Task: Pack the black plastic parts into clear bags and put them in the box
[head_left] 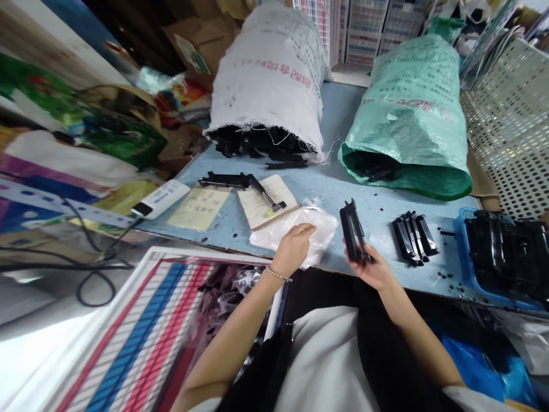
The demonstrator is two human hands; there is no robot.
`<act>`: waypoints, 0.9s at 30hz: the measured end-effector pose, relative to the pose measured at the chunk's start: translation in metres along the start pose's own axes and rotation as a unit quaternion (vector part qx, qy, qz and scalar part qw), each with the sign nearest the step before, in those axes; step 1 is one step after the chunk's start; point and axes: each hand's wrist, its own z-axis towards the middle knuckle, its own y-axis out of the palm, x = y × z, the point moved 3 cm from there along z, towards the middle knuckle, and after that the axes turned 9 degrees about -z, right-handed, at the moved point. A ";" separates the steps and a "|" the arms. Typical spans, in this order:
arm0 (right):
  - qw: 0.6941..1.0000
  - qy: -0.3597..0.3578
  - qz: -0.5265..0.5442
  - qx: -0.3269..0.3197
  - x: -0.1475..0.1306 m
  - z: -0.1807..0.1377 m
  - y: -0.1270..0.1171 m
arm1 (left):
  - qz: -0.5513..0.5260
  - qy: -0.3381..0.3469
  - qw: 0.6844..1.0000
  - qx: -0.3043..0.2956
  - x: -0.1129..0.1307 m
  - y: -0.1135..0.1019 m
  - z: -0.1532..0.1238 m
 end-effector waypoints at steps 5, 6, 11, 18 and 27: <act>0.978 0.156 0.038 -0.134 0.019 -0.028 0.012 | -0.058 -0.026 0.998 0.006 0.008 0.001 -0.001; 0.971 0.176 0.048 -0.154 0.023 -0.024 0.015 | -0.058 -0.013 0.998 0.008 0.013 0.000 -0.005; 0.989 0.119 -0.020 -0.085 0.029 0.014 0.029 | -0.059 0.083 0.992 -0.070 0.044 0.007 -0.038; 0.921 -0.137 -0.329 -0.158 0.019 -0.009 0.063 | -0.091 0.061 0.991 -0.073 0.051 0.004 -0.058; 0.544 -0.192 -0.737 0.352 -0.066 -0.046 -0.052 | 0.058 -0.245 0.953 -0.166 0.004 -0.086 -0.154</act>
